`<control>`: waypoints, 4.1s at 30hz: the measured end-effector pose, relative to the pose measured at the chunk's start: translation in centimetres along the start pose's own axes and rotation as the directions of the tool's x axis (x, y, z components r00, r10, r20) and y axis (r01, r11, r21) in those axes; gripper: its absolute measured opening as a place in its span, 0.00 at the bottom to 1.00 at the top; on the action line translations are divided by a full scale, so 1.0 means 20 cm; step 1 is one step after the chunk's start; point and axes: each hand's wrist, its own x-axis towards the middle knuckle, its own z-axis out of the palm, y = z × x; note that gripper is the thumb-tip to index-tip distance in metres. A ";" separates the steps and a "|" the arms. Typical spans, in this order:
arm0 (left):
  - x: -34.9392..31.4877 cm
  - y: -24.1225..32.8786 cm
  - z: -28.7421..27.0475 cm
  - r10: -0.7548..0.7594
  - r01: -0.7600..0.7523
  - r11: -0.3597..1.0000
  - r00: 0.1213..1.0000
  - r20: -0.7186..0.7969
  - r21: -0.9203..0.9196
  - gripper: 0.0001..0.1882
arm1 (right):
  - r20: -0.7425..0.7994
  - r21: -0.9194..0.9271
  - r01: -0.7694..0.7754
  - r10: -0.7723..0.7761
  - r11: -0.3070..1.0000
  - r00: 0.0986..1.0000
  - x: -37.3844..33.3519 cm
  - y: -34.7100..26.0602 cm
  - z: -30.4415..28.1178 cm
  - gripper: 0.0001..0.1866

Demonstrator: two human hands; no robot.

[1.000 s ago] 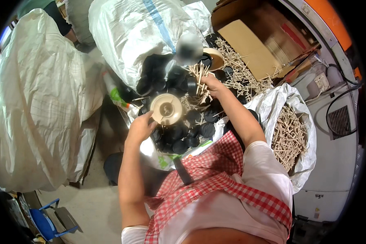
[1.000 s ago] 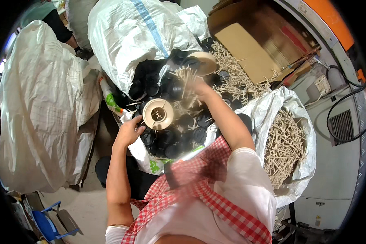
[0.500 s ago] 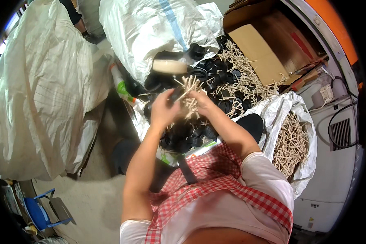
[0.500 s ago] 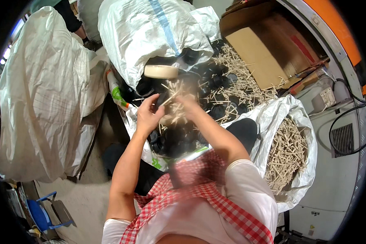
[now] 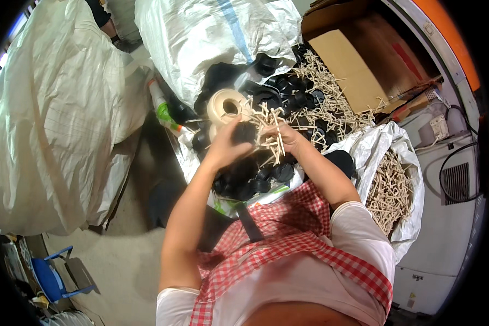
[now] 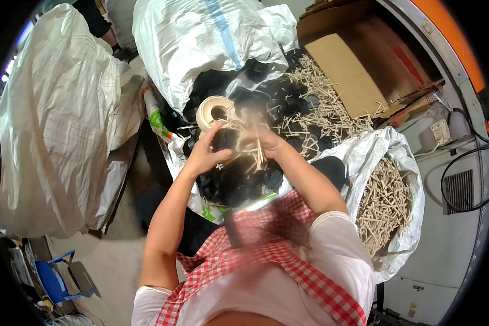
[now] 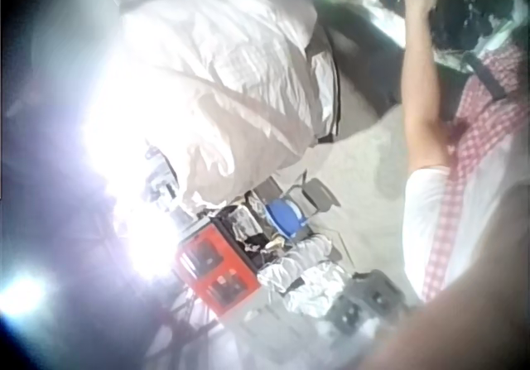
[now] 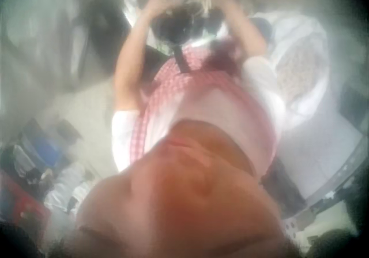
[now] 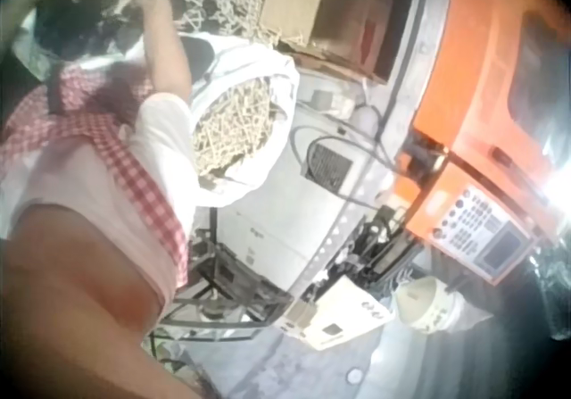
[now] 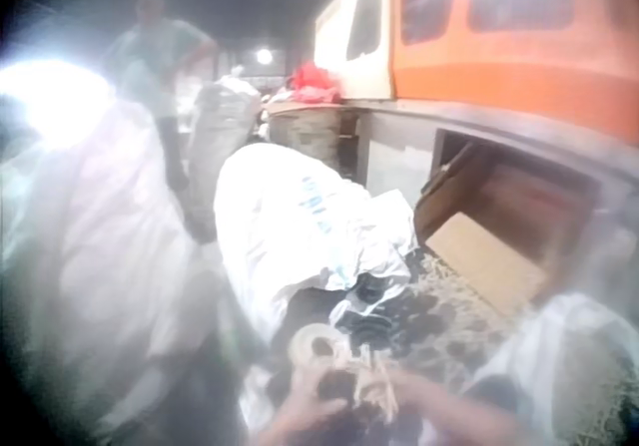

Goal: The person sorts circular industrial components by hand into a large white bag, then uses a wooden stick to stir and agitate plastic rings in a metal tank filled with liquid.

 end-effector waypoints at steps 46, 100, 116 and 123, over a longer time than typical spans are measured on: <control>-0.18 -0.02 0.01 -0.301 0.089 0.866 0.879 0.370 0.492 0.27 | -0.821 -0.516 -0.851 -0.341 0.103 0.457 -2.46 -0.36 -0.44 0.57; -0.16 -0.02 -0.13 -0.385 0.107 0.750 0.873 0.299 0.653 0.28 | -0.314 -0.800 -0.274 -0.017 -0.533 0.949 0.53 0.36 -0.42 0.53; -0.15 -0.06 -0.13 -0.374 0.081 0.728 0.879 0.295 0.681 0.28 | -0.390 -0.626 -0.545 -0.382 -0.557 0.838 0.72 0.71 -0.50 0.30; -0.18 -0.09 -0.14 -0.358 0.088 0.736 0.892 0.276 0.671 0.28 | -0.433 -0.712 -0.476 -0.211 -0.516 0.877 0.63 0.54 -0.40 0.35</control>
